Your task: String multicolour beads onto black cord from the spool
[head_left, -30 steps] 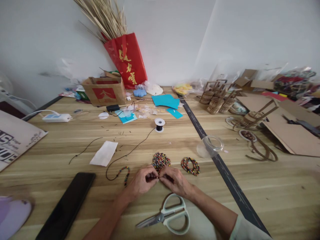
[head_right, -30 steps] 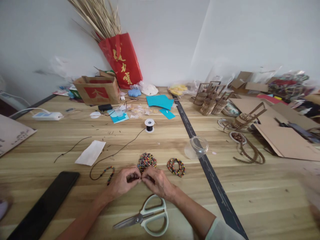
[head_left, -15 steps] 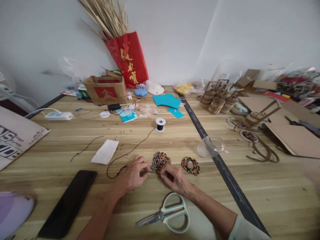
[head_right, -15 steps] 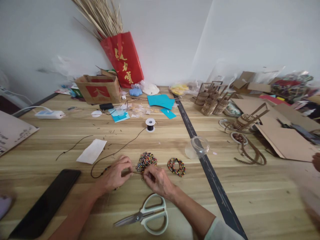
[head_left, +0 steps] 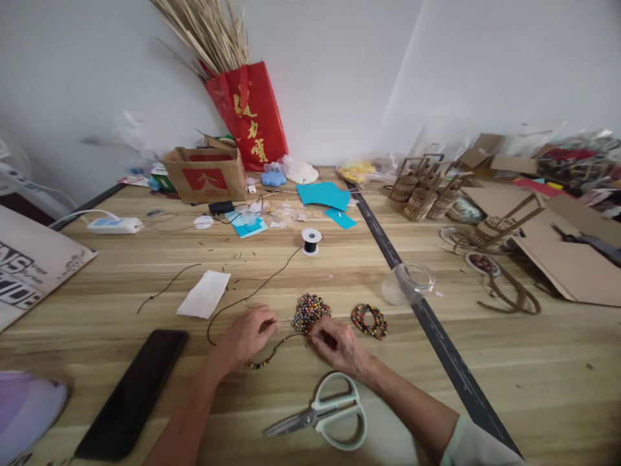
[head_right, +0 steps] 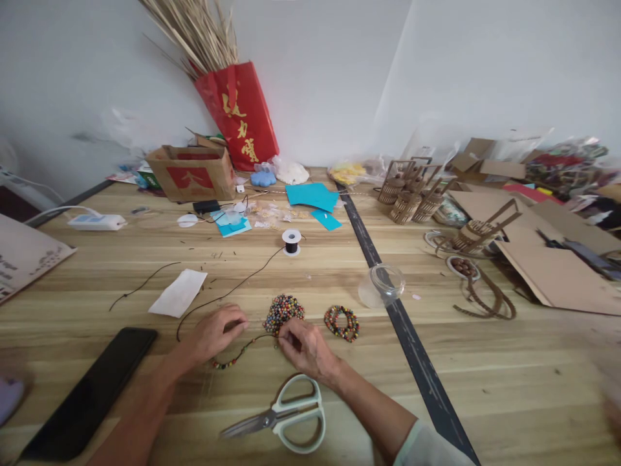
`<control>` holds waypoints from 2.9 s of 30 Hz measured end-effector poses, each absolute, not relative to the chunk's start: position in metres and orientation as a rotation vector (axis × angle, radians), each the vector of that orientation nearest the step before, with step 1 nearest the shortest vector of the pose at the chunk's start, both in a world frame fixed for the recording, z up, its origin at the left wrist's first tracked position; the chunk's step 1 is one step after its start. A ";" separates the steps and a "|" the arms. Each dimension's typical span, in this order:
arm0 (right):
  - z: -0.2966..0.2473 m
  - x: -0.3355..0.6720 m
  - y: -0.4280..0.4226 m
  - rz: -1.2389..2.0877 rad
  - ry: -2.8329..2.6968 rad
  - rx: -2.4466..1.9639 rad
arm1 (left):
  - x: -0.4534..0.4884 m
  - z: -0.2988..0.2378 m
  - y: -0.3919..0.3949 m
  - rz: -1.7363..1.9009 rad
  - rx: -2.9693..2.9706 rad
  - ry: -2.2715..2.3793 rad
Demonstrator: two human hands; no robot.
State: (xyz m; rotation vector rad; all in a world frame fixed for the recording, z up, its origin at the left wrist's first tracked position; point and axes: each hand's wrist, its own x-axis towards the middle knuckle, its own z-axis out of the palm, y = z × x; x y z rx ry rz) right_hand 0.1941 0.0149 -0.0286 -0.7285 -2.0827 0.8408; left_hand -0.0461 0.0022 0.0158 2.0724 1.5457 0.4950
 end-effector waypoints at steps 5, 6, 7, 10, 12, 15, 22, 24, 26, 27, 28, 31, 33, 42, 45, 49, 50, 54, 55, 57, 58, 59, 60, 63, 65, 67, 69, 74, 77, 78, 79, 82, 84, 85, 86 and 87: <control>-0.027 0.194 0.016 0.835 -2.095 -0.734 | -0.030 0.015 0.002 0.735 1.931 1.416; -0.027 0.194 0.016 0.837 -2.100 -0.739 | -0.024 0.014 0.002 0.767 1.913 1.380; -0.028 0.194 0.016 0.841 -2.102 -0.741 | -0.019 0.013 0.001 0.790 1.897 1.348; -0.030 0.195 0.016 0.849 -2.087 -0.732 | -0.007 0.007 -0.002 0.835 1.855 1.305; -0.031 0.195 0.016 0.847 -2.076 -0.710 | -0.001 0.002 -0.003 0.828 1.819 1.315; -0.031 0.195 0.016 0.837 -2.078 -0.690 | 0.003 -0.002 -0.004 0.793 1.775 1.330; -0.029 0.195 0.017 0.825 -2.095 -0.668 | 0.006 -0.003 -0.004 0.791 1.821 1.336; -0.029 0.196 0.016 0.830 -2.090 -0.666 | 0.005 -0.004 -0.003 0.797 1.833 1.327; -0.029 0.196 0.015 0.849 -2.090 -0.689 | 0.005 -0.005 -0.003 0.803 1.824 1.321; -0.029 0.197 0.015 0.861 -2.092 -0.710 | 0.005 -0.006 -0.003 0.807 1.816 1.320; -0.028 0.197 0.015 0.863 -2.093 -0.731 | 0.005 -0.007 -0.004 0.813 1.808 1.319; -0.029 0.197 0.015 0.798 -2.123 -0.760 | 0.005 -0.010 -0.004 0.843 1.805 1.310; -0.029 0.196 0.015 0.741 -2.163 -0.753 | 0.006 -0.012 -0.005 0.869 1.830 1.289; -0.025 0.196 0.013 0.712 -2.284 -0.710 | 0.008 -0.013 -0.007 0.854 1.866 1.275; -0.026 0.196 0.013 0.698 -2.298 -0.701 | 0.007 -0.013 -0.007 0.841 1.855 1.281; -0.028 0.196 0.013 0.691 -2.316 -0.698 | 0.007 -0.013 -0.007 0.829 1.845 1.296; -0.029 0.196 0.013 0.693 -2.317 -0.696 | 0.006 -0.013 -0.007 0.826 1.844 1.299; -0.029 0.195 0.012 0.724 -2.302 -0.697 | 0.005 -0.011 -0.006 0.817 1.827 1.322; -0.029 0.195 0.012 0.730 -2.299 -0.700 | 0.005 -0.010 -0.006 0.815 1.818 1.324; -0.029 0.195 0.013 0.736 -2.295 -0.699 | 0.005 -0.010 -0.006 0.809 1.799 1.324; -0.029 0.195 0.013 0.739 -2.293 -0.696 | 0.005 -0.009 -0.006 0.808 1.790 1.324; -0.029 0.195 0.013 0.742 -2.291 -0.692 | 0.005 -0.009 -0.006 0.809 1.784 1.325; -0.029 0.195 0.013 0.743 -2.289 -0.687 | 0.005 -0.009 -0.006 0.809 1.779 1.325; -0.029 0.196 0.013 0.737 -2.285 -0.685 | 0.004 -0.010 -0.006 0.815 1.766 1.326; -0.029 0.196 0.013 0.731 -2.278 -0.688 | 0.004 -0.010 -0.006 0.823 1.759 1.327; -0.030 0.195 0.013 0.725 -2.267 -0.687 | 0.004 -0.010 -0.006 0.827 1.756 1.324; -0.031 0.195 0.013 0.718 -2.254 -0.681 | 0.003 -0.009 -0.006 0.825 1.754 1.316; -0.031 0.195 0.013 0.717 -2.237 -0.665 | 0.003 -0.006 -0.006 0.813 1.724 1.314; -0.030 0.195 0.013 0.713 -2.234 -0.662 | 0.003 -0.005 -0.006 0.805 1.683 1.316; -0.030 0.195 0.013 0.710 -2.233 -0.663 | 0.004 -0.006 -0.006 0.807 1.679 1.314; -0.030 0.195 0.013 0.707 -2.231 -0.663 | 0.004 -0.006 -0.006 0.812 1.684 1.311; -0.029 0.195 0.013 0.712 -2.229 -0.665 | 0.003 -0.007 -0.006 0.828 1.711 1.299; -0.028 0.195 0.013 0.718 -2.222 -0.669 | 0.003 -0.006 -0.006 0.830 1.699 1.294; -0.028 0.195 0.013 0.721 -2.217 -0.671 | 0.003 -0.006 -0.006 0.829 1.684 1.293; -0.027 0.195 0.013 0.722 -2.210 -0.674 | 0.002 -0.006 -0.005 0.831 1.666 1.293; -0.027 0.195 0.013 0.722 -2.201 -0.676 | 0.001 -0.005 -0.005 0.835 1.648 1.295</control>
